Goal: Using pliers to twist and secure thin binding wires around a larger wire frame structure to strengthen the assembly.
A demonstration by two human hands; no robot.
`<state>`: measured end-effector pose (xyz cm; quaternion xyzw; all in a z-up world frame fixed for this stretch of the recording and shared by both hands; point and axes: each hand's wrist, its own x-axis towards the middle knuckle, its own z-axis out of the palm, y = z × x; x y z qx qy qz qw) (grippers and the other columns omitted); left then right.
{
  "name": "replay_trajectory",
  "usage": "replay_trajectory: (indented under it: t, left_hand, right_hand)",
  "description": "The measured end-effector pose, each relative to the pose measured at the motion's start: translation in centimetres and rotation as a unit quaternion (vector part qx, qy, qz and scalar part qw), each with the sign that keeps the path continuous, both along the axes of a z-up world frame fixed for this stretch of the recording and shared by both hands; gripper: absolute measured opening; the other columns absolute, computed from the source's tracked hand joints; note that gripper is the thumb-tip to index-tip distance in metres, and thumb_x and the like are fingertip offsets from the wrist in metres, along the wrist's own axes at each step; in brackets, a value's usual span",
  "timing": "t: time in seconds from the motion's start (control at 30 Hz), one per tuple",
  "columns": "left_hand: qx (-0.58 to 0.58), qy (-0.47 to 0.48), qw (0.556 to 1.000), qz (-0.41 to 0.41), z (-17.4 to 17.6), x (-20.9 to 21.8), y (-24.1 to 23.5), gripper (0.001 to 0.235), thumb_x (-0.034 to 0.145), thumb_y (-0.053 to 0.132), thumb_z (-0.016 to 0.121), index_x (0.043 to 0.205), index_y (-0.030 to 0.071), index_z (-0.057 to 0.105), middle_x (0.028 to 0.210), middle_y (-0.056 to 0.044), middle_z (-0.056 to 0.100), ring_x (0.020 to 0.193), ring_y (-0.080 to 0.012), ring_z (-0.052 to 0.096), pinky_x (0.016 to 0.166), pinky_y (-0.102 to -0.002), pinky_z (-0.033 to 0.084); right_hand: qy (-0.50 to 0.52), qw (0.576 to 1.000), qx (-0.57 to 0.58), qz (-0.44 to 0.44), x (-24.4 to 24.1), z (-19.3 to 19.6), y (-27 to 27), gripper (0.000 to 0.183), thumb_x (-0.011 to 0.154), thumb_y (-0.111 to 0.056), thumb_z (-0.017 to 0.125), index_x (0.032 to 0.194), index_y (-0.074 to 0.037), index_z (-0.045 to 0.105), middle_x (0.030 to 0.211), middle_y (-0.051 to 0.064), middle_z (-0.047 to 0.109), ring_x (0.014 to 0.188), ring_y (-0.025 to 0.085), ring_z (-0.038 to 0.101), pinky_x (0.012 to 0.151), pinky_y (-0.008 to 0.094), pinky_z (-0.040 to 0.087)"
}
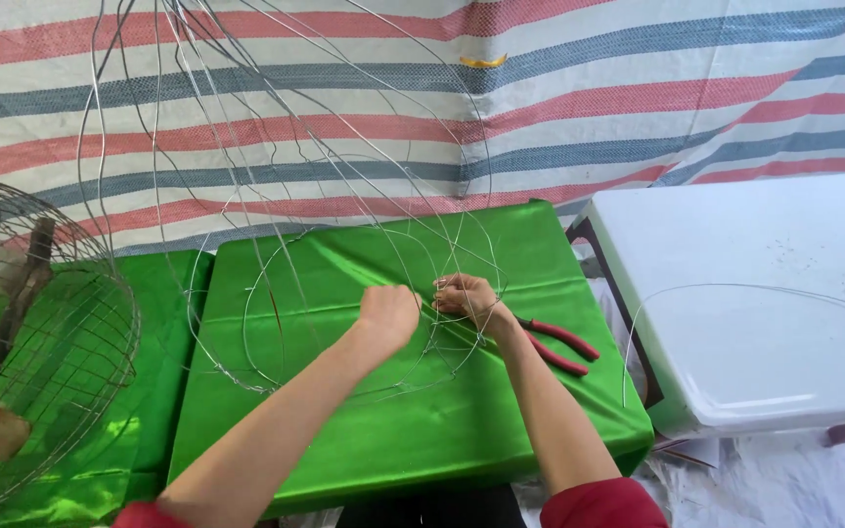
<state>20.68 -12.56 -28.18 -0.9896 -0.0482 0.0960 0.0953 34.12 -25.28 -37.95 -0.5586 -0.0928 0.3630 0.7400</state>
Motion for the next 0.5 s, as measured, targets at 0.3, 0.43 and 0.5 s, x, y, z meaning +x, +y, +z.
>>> replay_trajectory:
  t: [0.3,0.43,0.5]
  left_hand:
    - [-0.41,-0.064,0.843,0.341,-5.4,8.7,-1.2,0.044,0.097,0.035,0.059,0.118,-0.001,0.073,0.121,-0.024,0.072,0.121,-0.0405,0.067,0.101,-0.056,0.054]
    - [-0.461,-0.051,0.799,0.383,-3.5,7.8,-2.1,0.053,0.097,0.043,0.059,0.127,0.0,0.067,0.13,-0.023,0.068,0.127,-0.0397,0.063,0.104,-0.055,0.052]
    - [-0.507,-0.054,0.751,0.418,-5.3,8.2,-1.7,0.054,0.093,0.042,0.067,0.123,-0.003,0.071,0.124,-0.022,0.071,0.111,-0.0393,0.071,0.083,-0.047,0.063]
  right_hand:
    - [0.008,0.999,0.028,-0.028,0.0,-1.8,-0.1,0.031,0.08,0.008,0.078,0.11,0.009,0.07,0.081,0.02,0.066,0.072,0.038,0.075,0.069,0.05,0.068]
    - [0.001,0.999,0.017,-0.029,-1.1,1.0,-0.5,0.029,0.08,0.006,0.08,0.108,0.007,0.071,0.079,0.018,0.067,0.071,0.035,0.075,0.072,0.051,0.068]
    - [-0.012,0.999,0.0,-0.035,-1.8,1.9,-0.4,0.03,0.08,0.004,0.079,0.109,0.004,0.069,0.08,0.015,0.066,0.071,0.031,0.074,0.072,0.049,0.067]
